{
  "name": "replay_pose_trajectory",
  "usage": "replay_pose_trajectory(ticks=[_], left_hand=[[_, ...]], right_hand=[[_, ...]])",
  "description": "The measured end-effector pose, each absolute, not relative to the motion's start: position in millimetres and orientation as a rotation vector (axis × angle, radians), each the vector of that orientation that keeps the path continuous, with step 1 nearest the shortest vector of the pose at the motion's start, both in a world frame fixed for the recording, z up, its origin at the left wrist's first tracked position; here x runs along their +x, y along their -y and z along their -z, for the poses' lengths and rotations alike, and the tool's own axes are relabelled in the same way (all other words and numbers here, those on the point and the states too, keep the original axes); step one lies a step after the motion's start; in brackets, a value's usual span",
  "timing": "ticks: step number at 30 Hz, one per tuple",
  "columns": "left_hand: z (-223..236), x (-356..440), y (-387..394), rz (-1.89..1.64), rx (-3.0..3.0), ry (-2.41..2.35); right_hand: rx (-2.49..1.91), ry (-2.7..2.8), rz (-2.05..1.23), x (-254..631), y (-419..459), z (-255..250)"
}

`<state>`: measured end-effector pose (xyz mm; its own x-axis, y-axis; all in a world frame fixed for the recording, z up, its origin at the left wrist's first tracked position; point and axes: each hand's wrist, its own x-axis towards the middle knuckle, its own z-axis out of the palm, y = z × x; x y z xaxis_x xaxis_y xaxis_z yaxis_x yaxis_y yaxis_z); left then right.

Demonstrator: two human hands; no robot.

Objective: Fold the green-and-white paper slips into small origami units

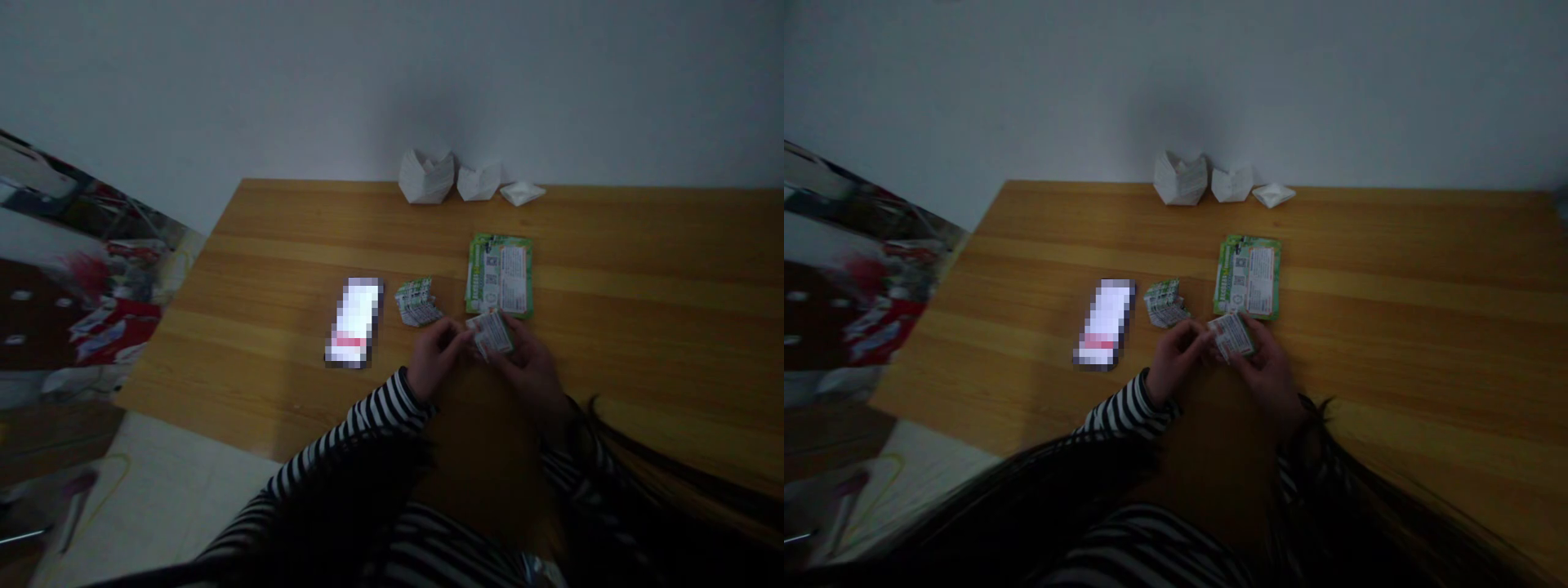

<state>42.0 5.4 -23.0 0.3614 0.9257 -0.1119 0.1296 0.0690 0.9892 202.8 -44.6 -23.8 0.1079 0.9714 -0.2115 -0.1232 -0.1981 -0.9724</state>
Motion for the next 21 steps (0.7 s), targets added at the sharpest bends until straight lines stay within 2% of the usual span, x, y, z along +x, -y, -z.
replay_pose_trajectory(ticks=[10, 16, 21], left_hand=[[15, 37, -12, -1.068, 1.493, -1.138], [18, 39, -2, -0.757, 1.623, -1.082], [16, 40, -1, -0.722, 1.618, -1.056]], right_hand=[[-1.23, 1.005, -1.396, 190, 50, 17], [-1.335, 1.033, -1.396, 215, 46, 16], [-1.266, 1.131, -1.436, 217, 45, 15]])
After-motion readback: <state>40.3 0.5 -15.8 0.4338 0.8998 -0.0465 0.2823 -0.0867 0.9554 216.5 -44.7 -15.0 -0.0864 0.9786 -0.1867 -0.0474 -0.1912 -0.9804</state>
